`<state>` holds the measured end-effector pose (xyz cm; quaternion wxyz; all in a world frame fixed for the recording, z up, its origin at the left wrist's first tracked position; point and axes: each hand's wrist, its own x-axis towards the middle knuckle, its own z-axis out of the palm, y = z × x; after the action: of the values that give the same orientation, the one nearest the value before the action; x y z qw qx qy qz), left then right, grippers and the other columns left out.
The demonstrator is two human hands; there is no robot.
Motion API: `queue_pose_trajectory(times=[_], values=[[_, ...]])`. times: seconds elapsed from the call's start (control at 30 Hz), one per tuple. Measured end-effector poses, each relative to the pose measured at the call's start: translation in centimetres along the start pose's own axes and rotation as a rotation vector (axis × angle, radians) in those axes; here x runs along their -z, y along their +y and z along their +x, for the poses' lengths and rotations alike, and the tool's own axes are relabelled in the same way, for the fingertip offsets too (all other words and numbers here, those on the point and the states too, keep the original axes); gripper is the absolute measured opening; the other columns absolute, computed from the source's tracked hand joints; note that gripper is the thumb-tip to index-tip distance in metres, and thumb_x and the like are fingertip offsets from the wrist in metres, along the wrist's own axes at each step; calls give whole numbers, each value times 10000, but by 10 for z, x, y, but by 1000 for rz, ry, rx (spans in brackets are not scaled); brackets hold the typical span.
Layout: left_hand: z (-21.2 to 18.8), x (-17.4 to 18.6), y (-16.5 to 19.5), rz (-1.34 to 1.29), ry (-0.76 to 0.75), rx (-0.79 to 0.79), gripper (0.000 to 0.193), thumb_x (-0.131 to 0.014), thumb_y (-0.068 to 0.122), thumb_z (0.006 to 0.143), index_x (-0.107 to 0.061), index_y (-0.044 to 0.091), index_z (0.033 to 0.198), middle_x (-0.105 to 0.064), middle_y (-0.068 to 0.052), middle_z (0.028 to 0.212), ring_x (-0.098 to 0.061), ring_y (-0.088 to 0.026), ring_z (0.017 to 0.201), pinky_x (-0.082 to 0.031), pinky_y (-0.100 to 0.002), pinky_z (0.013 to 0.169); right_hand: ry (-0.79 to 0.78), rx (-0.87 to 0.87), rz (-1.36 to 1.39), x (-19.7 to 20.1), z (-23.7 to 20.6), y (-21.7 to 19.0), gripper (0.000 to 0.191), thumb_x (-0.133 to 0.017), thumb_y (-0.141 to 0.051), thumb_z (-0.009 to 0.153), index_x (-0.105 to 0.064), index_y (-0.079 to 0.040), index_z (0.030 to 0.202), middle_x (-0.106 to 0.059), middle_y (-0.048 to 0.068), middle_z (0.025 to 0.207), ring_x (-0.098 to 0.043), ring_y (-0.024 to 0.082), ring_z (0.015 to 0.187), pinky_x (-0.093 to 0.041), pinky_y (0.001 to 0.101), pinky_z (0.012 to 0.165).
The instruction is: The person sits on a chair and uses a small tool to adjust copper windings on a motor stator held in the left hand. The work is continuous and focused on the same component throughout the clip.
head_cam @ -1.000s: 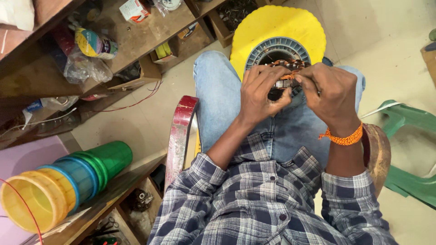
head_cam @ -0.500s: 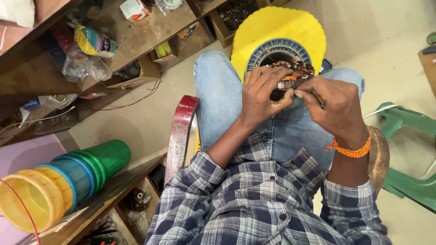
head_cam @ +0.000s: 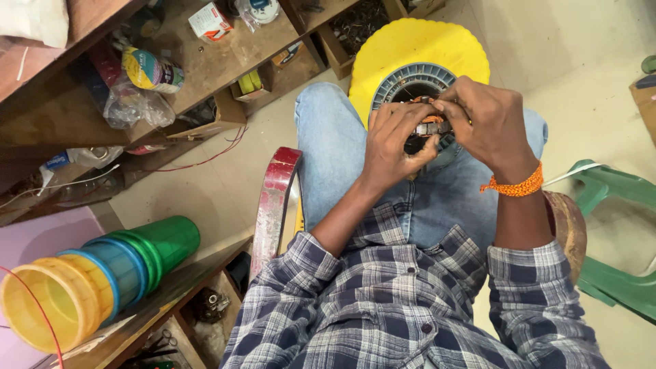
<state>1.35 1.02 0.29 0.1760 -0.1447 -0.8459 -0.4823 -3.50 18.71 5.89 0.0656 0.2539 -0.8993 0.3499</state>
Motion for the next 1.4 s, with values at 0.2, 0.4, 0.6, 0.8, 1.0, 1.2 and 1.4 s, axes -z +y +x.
queue_pose_trajectory(times=[0.2,0.4,0.6,0.8,1.0,1.2,1.4], values=[[8,10,12,-62,-37,46,434,-782,230,860,-680,107,1263,-709,-46,1241,-608,-243,1159,-460,-382,1049,15,10,27,-2,1,6,137,-764,-41,1018,-646,-5,957,-702,122,834,-697,258,708,-504,344,619],[38,4,8,-185,-251,462,319,-744,263,851,-785,74,1105,-781,-43,932,-717,-191,848,-556,-331,837,59,3,63,-6,-4,12,104,-738,-13,1016,-636,-4,999,-705,127,877,-711,267,762,-522,347,660],[57,-9,-28,-695,-453,585,187,-715,128,926,-764,-7,1046,-773,-40,913,-727,-105,833,-597,-287,785,106,-52,78,-8,-5,13,124,-753,-12,1010,-631,-4,985,-696,127,865,-690,251,726,-506,344,645],[49,4,-52,-823,-487,390,109,-692,79,931,-713,-4,998,-722,-51,1034,-665,-128,1008,-542,-306,953,188,-132,67,-7,-21,-15,109,-785,-28,993,-678,-17,981,-685,115,828,-681,221,691,-501,336,621],[52,12,-69,-777,-511,59,100,-740,98,926,-694,23,973,-702,-71,1032,-658,-218,1102,-535,-375,1016,272,-277,121,-28,-45,-54,117,-799,-39,973,-687,-6,985,-671,108,813,-645,190,669,-482,324,616],[62,10,-81,-841,-592,18,117,-740,100,903,-683,20,966,-694,-74,1056,-647,-227,1105,-531,-380,1008,301,-479,289,-54,-53,-65,74,-766,-27,956,-708,19,956,-605,59,645,-526,85,546,-401,282,525],[64,11,-81,-871,-615,21,122,-731,92,892,-669,24,973,-680,-72,1071,-635,-219,1109,-520,-381,1020,318,-531,440,-69,-63,-55,76,-727,-22,988,-690,40,965,-623,22,713,-470,36,614,-373,252,549]])
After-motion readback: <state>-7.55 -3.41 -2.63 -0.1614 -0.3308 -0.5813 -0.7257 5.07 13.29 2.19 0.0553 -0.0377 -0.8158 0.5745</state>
